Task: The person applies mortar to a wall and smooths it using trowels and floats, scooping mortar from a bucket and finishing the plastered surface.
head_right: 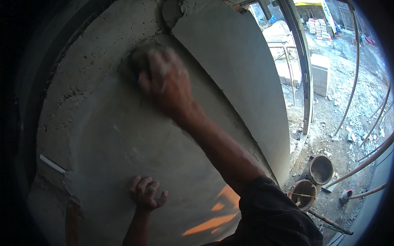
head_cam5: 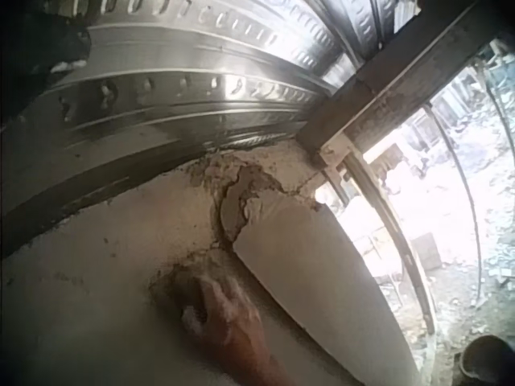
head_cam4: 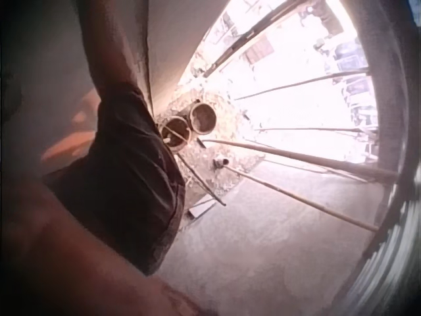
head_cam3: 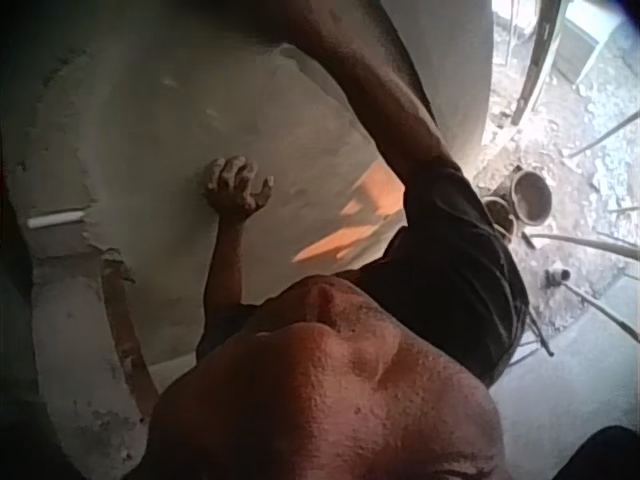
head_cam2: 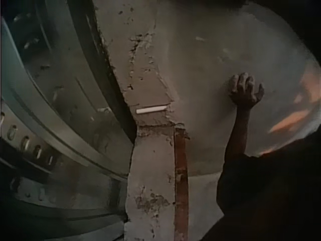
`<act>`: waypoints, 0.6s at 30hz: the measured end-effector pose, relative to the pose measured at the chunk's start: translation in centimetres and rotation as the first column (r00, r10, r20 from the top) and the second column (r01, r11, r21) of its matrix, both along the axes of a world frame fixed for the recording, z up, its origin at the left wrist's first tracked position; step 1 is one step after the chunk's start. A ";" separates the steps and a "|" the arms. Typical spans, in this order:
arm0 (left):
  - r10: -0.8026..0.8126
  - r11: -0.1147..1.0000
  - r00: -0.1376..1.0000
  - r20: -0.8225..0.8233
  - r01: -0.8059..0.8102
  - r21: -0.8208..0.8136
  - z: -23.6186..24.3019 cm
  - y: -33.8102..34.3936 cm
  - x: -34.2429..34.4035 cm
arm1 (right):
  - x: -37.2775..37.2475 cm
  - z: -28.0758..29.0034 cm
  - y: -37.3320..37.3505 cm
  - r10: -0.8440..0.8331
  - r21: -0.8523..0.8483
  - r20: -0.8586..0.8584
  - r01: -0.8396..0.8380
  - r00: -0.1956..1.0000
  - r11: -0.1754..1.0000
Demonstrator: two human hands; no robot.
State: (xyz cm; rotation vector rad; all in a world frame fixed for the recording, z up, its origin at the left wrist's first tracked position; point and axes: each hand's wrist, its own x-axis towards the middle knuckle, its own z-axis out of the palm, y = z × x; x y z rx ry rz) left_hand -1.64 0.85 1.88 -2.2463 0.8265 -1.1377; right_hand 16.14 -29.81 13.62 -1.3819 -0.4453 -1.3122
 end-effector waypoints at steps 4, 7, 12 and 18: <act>0.007 1.000 1.000 0.005 -0.007 0.017 0.3 -0.1 -0.1 | -4.0 -5.0 2.8 0.217 -0.181 -0.035 -0.220 0.975 0.958; -0.009 1.000 1.000 0.013 0.009 0.024 0.5 0.4 0.2 | -4.2 -9.1 2.6 0.341 -0.079 -0.085 -0.348 0.936 0.934; -0.014 1.000 1.000 0.027 0.013 0.023 0.3 0.1 0.1 | -2.2 -10.0 2.1 0.371 0.563 -0.332 -0.134 0.867 0.816; 0.000 1.000 1.000 -0.008 0.000 0.025 0.4 -0.3 -0.2 | -0.5 0.0 1.8 0.226 0.518 -0.271 -0.056 0.936 0.854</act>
